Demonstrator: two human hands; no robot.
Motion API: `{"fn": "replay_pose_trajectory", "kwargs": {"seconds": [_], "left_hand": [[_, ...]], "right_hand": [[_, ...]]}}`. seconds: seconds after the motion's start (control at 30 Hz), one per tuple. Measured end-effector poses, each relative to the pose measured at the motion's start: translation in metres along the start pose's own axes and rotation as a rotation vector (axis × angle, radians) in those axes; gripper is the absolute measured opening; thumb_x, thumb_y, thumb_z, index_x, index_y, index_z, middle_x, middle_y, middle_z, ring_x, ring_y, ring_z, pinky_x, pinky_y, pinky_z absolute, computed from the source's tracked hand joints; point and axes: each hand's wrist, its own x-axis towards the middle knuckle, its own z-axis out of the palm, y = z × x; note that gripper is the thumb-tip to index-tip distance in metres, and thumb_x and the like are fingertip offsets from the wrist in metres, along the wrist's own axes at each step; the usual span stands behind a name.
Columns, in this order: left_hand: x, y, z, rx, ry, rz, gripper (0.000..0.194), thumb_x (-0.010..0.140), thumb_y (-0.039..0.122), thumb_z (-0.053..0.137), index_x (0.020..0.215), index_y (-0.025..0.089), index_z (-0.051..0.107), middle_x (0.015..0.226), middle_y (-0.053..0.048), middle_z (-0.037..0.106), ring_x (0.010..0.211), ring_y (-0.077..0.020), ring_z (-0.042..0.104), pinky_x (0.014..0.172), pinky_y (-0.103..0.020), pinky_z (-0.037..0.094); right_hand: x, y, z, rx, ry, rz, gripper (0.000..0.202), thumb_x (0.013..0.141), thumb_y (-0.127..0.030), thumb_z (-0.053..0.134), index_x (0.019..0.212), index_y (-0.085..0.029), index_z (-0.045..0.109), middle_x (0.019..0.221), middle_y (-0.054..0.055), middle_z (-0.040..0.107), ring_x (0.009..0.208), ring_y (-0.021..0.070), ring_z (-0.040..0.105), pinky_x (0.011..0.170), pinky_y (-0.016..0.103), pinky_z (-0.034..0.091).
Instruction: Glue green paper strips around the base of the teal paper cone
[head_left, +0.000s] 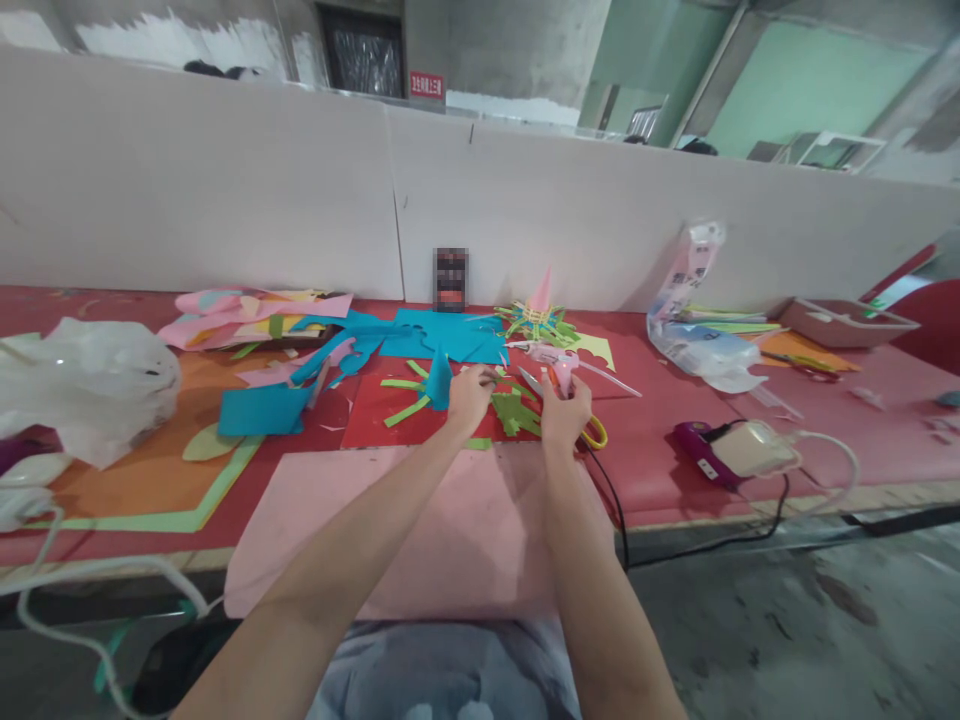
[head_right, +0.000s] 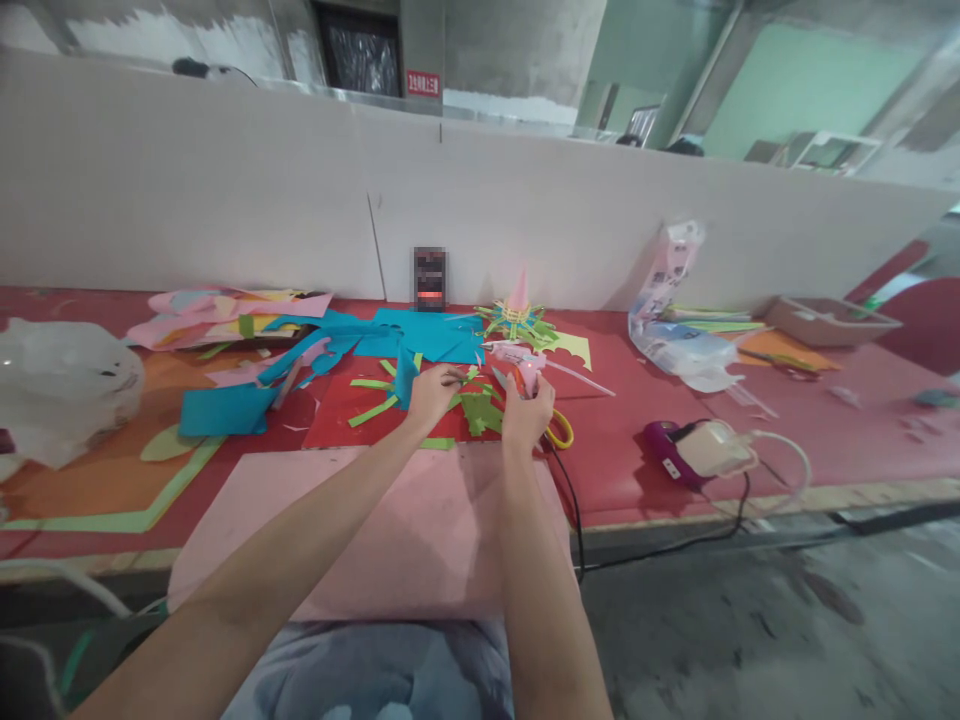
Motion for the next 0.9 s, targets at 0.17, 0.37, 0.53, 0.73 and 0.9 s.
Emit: {"fn": "replay_pose_trajectory", "kwargs": {"seconds": [0.17,0.37,0.53,0.73,0.9], "left_hand": [[-0.004,0.010,-0.006,-0.059,0.037,-0.042,0.014,0.078,0.008,0.060,0.089,0.015,0.063,0.090,-0.004,0.072,0.081,-0.0123,0.068,0.077,-0.022,0.053],[-0.013,0.011,-0.018,-0.147,-0.054,-0.163,0.013,0.079,0.011,0.059,0.091,0.013,0.062,0.088,-0.006,0.072,0.074,-0.0130,0.069,0.069,-0.022,0.054],[-0.036,-0.003,-0.044,0.013,-0.063,-0.136,0.002,0.076,0.017,0.063,0.077,0.017,0.065,0.075,-0.003,0.071,0.068,-0.0142,0.067,0.066,-0.023,0.052],[-0.066,-0.022,-0.085,0.260,0.006,-0.186,0.006,0.076,0.018,0.062,0.079,0.021,0.066,0.081,-0.001,0.072,0.078,-0.0153,0.066,0.071,-0.023,0.049],[-0.072,-0.019,-0.088,0.617,0.098,-0.029,0.012,0.082,0.022,0.058,0.088,0.021,0.067,0.101,-0.006,0.067,0.097,-0.0205,0.060,0.089,-0.031,0.045]], "right_hand": [[0.000,-0.003,-0.001,-0.020,0.004,0.022,0.053,0.072,-0.047,0.061,0.111,-0.011,0.059,0.105,0.011,0.061,0.093,0.0205,0.057,0.086,0.032,0.045],[0.000,0.001,0.001,0.001,-0.005,0.018,0.055,0.073,-0.048,0.060,0.113,-0.011,0.058,0.106,0.011,0.059,0.092,0.0195,0.056,0.085,0.032,0.045],[-0.001,0.002,0.002,-0.028,-0.018,-0.016,0.054,0.073,-0.049,0.060,0.112,-0.011,0.058,0.106,0.011,0.060,0.095,0.0206,0.056,0.087,0.033,0.044],[-0.002,0.001,0.001,-0.019,-0.039,-0.024,0.055,0.072,-0.048,0.061,0.113,-0.011,0.058,0.106,0.011,0.060,0.094,0.0203,0.056,0.087,0.032,0.044],[-0.001,0.004,0.003,-0.016,-0.048,-0.015,0.056,0.073,-0.049,0.059,0.116,-0.012,0.056,0.107,0.011,0.059,0.094,0.0206,0.056,0.087,0.033,0.044]]}}
